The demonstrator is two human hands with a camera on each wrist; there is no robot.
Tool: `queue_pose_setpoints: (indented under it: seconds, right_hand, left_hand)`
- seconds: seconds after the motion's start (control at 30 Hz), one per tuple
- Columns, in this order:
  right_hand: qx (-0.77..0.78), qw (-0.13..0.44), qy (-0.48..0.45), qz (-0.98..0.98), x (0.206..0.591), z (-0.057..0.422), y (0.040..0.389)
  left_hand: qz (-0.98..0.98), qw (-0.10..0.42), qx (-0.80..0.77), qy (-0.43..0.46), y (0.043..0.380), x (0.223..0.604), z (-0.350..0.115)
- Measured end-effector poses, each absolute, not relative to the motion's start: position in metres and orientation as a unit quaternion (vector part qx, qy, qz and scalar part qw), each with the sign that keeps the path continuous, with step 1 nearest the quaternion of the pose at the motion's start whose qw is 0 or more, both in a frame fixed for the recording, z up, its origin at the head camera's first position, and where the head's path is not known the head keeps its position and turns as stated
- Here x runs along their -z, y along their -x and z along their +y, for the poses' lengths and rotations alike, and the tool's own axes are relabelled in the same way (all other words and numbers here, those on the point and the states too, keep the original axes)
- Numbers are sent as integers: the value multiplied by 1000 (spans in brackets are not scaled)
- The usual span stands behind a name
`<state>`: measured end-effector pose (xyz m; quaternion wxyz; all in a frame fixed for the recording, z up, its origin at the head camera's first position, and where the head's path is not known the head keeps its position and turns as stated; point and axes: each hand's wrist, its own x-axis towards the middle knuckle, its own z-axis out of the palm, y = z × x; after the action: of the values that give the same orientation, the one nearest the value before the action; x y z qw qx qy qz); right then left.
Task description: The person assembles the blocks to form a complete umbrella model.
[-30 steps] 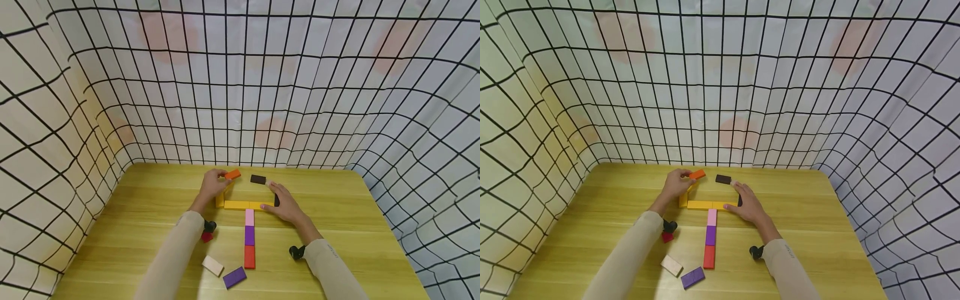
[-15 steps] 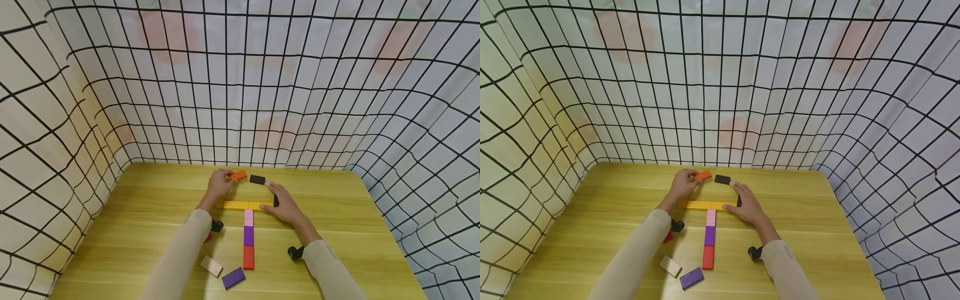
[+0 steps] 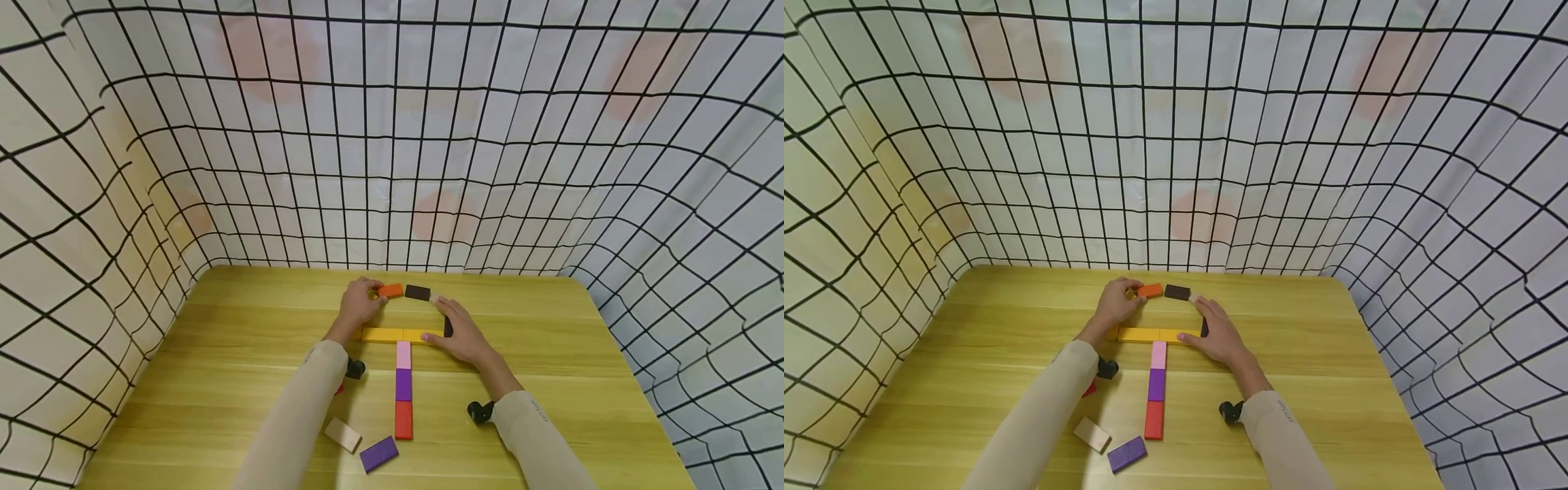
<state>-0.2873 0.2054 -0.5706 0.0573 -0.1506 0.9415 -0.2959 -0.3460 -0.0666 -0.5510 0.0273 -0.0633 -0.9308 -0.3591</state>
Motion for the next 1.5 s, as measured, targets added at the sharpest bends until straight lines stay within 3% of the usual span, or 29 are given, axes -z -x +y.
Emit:
queue_pose_setpoints:
  seconds: [0.53, 1.5]
  right_hand:
    - [297, 56, 149, 941, 571, 205, 288]
    - [297, 45, 160, 940, 570, 205, 288]
  left_hand:
    - [-933, 9, 353, 72, 347, 555, -70]
    - [-909, -33, 406, 88, 337, 548, -120]
